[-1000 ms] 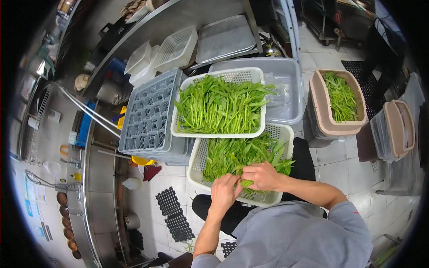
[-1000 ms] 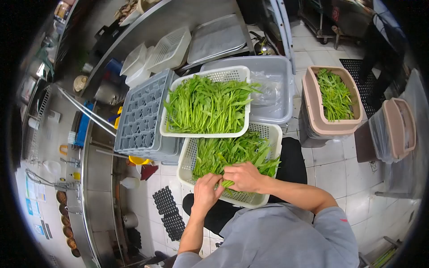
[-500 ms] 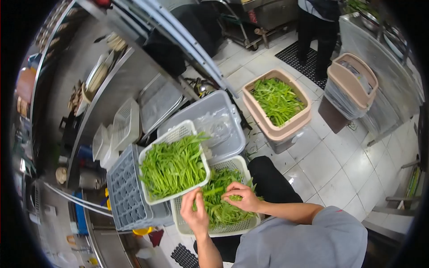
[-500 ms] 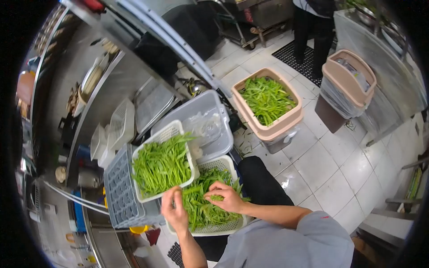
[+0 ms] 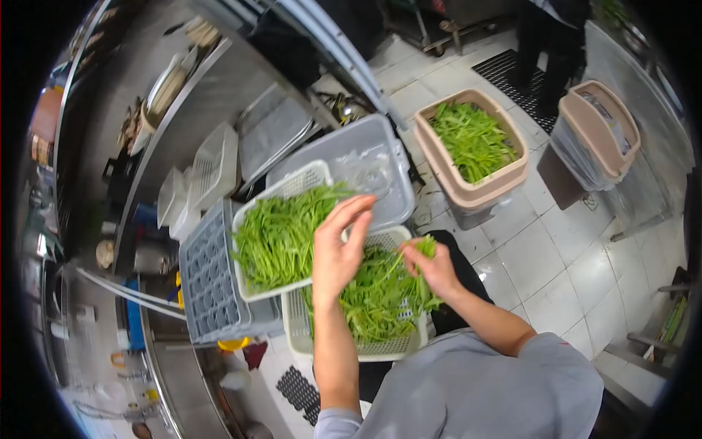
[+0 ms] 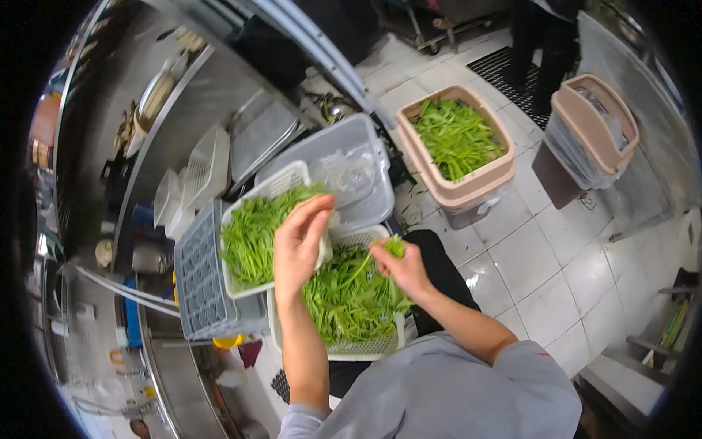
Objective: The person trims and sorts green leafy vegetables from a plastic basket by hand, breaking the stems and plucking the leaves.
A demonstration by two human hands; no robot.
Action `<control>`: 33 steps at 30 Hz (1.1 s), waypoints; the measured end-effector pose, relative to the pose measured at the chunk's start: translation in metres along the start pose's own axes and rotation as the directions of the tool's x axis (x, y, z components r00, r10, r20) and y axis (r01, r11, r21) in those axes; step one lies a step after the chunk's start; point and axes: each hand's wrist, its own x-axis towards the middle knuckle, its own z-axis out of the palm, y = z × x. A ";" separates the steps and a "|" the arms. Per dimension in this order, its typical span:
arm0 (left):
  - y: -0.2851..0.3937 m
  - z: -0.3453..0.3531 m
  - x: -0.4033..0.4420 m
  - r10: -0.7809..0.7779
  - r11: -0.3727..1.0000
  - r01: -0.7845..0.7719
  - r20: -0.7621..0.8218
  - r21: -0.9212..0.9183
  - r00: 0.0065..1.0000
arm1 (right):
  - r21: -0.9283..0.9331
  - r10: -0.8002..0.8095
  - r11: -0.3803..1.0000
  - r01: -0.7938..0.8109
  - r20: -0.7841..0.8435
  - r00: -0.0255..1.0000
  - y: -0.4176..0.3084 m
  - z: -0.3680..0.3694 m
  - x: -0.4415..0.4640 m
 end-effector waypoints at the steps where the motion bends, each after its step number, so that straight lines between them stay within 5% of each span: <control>1: -0.013 -0.014 -0.017 -0.072 0.997 0.071 -0.079 -0.015 0.994 | 0.020 -0.003 1.000 0.003 0.004 1.000 -0.001 -0.002 0.004; 11: -0.092 -0.074 -0.207 -0.499 0.844 0.372 -0.314 -0.386 0.808 | 0.025 0.063 0.998 -0.066 0.121 0.991 0.006 0.017 0.010; 15: -0.138 -0.082 -0.265 -0.627 0.764 0.617 -0.442 -0.188 0.641 | -0.066 -0.029 0.997 0.039 0.146 0.989 0.016 0.029 0.011; 17: -0.151 -0.083 -0.285 -0.594 0.604 0.759 -0.497 0.242 0.632 | -0.088 -0.057 0.994 0.072 0.168 0.984 0.022 0.037 0.009; 21: -0.177 -0.068 -0.301 -0.654 0.452 0.830 -0.511 0.328 0.558 | -0.189 -0.118 0.968 0.168 0.248 0.962 0.034 0.048 0.003; 24: -0.189 -0.054 -0.303 -0.731 0.314 0.745 -0.351 0.588 0.585 | -0.262 -0.104 0.949 0.174 0.261 0.960 0.038 0.049 0.001; 28: -0.191 -0.055 -0.299 -0.716 0.226 0.716 -0.385 0.661 0.582 | -0.457 -0.106 0.870 0.183 0.190 0.976 0.030 0.047 -0.002; 30: -0.170 -0.064 -0.293 -0.699 0.281 0.859 -0.522 0.428 0.489 | -0.425 -0.073 0.894 0.144 0.179 0.981 0.027 0.041 0.001; 33: -0.134 -0.085 -0.287 -0.547 0.387 0.834 -0.630 0.393 0.551 | -0.447 -0.195 0.851 0.275 0.217 0.957 0.026 0.039 0.007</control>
